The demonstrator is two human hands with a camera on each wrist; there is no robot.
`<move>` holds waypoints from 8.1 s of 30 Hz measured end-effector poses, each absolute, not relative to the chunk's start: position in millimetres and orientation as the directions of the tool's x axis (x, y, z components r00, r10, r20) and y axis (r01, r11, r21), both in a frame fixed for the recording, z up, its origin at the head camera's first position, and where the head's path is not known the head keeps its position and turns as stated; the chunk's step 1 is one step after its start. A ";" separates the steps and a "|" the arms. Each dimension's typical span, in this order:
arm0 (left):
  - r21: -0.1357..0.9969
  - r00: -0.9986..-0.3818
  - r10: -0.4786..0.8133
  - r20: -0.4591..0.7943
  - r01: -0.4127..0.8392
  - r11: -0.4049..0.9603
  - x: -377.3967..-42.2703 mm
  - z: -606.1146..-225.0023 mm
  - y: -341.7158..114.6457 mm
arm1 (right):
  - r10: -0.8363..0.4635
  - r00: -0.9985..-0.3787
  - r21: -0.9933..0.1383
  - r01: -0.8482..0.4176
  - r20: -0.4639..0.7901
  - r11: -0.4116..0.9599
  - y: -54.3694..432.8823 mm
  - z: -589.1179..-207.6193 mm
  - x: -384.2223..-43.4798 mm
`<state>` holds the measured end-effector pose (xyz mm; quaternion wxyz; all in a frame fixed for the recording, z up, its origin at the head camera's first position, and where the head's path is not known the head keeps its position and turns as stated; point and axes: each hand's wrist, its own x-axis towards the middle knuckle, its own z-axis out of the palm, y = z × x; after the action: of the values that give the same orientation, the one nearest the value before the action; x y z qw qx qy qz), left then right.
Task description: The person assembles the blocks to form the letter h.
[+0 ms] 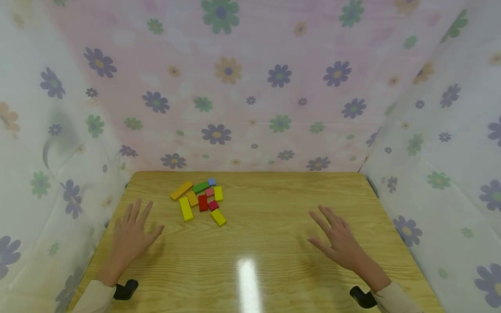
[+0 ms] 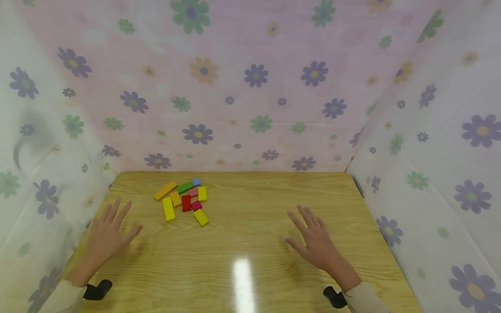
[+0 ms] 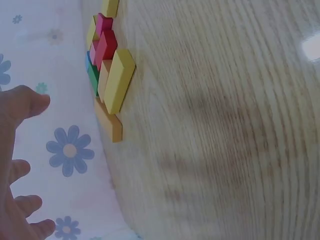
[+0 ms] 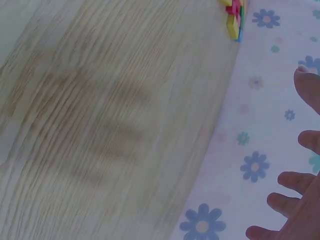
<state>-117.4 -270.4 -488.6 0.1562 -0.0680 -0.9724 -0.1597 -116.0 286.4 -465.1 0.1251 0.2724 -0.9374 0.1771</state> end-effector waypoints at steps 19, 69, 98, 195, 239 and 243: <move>0.486 -0.915 0.086 0.395 0.287 0.826 -173.2 -502.5 -258.7 | -0.541 -0.778 -0.404 -0.628 0.319 0.665 222.1 -445.0 -121.4; 0.717 -0.951 -0.124 0.283 0.124 0.686 -229.3 -551.7 -253.3 | -0.711 -0.649 -0.445 -0.740 0.273 0.505 133.7 -417.4 -153.3; 0.767 -0.922 -0.271 0.276 0.042 0.640 -132.1 -527.6 -250.8 | -0.771 -0.616 -0.443 -0.744 0.164 0.500 71.4 -421.0 -177.5; 0.701 -0.962 0.249 -0.112 0.101 0.706 -33.1 -548.0 -250.2 | -0.669 -0.690 -0.291 -0.603 -0.277 0.743 -100.3 -526.7 -245.2; 0.767 -0.982 0.107 -0.156 -0.052 0.640 -28.4 -556.6 -254.4 | -0.767 -0.624 -0.453 -0.646 -0.151 0.614 -77.3 -498.9 -234.6; 0.759 -0.984 0.110 -0.139 -0.035 0.650 -29.3 -557.8 -254.6 | -0.770 -0.622 -0.459 -0.647 -0.145 0.609 -73.6 -493.4 -232.0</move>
<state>-29.3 -254.6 -557.8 -0.0866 -0.0207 -0.9042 -0.4177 -232.0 -73.6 -493.4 -0.1663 0.4018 -0.8814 0.1845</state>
